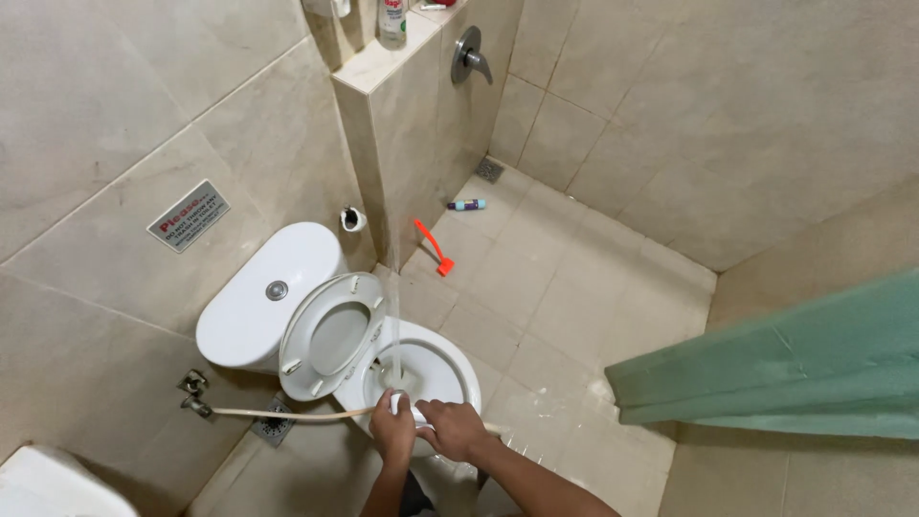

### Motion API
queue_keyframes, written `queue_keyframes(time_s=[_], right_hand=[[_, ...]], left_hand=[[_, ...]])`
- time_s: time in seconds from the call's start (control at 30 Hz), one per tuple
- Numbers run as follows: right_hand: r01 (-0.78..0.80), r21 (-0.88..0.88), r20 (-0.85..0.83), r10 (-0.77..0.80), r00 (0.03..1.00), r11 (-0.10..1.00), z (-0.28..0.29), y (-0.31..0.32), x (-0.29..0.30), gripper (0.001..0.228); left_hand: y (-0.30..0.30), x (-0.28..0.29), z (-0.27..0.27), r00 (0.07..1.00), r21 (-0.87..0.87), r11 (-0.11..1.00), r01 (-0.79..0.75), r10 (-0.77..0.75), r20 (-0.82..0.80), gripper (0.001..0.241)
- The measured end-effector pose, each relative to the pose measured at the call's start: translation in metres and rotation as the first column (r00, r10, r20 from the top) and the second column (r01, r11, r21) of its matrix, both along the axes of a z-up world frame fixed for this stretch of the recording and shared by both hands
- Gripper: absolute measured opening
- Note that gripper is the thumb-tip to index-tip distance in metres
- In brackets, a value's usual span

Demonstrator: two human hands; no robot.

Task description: The person uses a handheld bidet sprayer to rinse the inside of a white toilet bowl. They direct the water stream around the bowl's interior and then rinse the toilet seat and lid. Finally, they place the sprayer back into its wall-mounted holder.

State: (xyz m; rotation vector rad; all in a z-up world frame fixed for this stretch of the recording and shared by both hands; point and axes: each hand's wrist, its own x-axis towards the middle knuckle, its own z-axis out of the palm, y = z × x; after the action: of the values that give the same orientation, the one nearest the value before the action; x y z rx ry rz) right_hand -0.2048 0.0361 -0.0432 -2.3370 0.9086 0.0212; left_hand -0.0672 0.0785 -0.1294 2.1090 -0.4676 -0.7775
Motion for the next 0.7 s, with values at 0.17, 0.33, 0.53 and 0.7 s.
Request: queue_keyframes(time_s=[0.17, 0.33, 0.53, 0.7], right_hand=[[-0.038, 0.035, -0.022, 0.039, 0.999, 0.999, -0.012, -0.014, -0.022, 0.045], [-0.042, 0.087, -0.034, 0.045, 0.998, 0.995, 0.004, -0.048, -0.038, 0.043], [-0.040, 0.089, 0.054, 0.036, 0.998, 0.995, 0.019, -0.082, -0.050, 0.043], [-0.104, 0.146, -0.017, 0.108, 0.994, 0.984, 0.005, -0.087, -0.063, 0.047]], left_hand=[[-0.006, -0.023, -0.011, 0.999, -0.003, 0.999, -0.036, 0.036, -0.005, 0.045], [-0.038, -0.038, -0.003, 0.998, -0.077, 0.996, -0.055, 0.055, 0.000, 0.042], [-0.067, -0.048, 0.039, 0.988, -0.175, 0.984, -0.016, 0.043, 0.151, 0.037], [-0.063, -0.064, 0.037, 0.978, -0.132, 0.991, 0.017, 0.011, 0.208, 0.036]])
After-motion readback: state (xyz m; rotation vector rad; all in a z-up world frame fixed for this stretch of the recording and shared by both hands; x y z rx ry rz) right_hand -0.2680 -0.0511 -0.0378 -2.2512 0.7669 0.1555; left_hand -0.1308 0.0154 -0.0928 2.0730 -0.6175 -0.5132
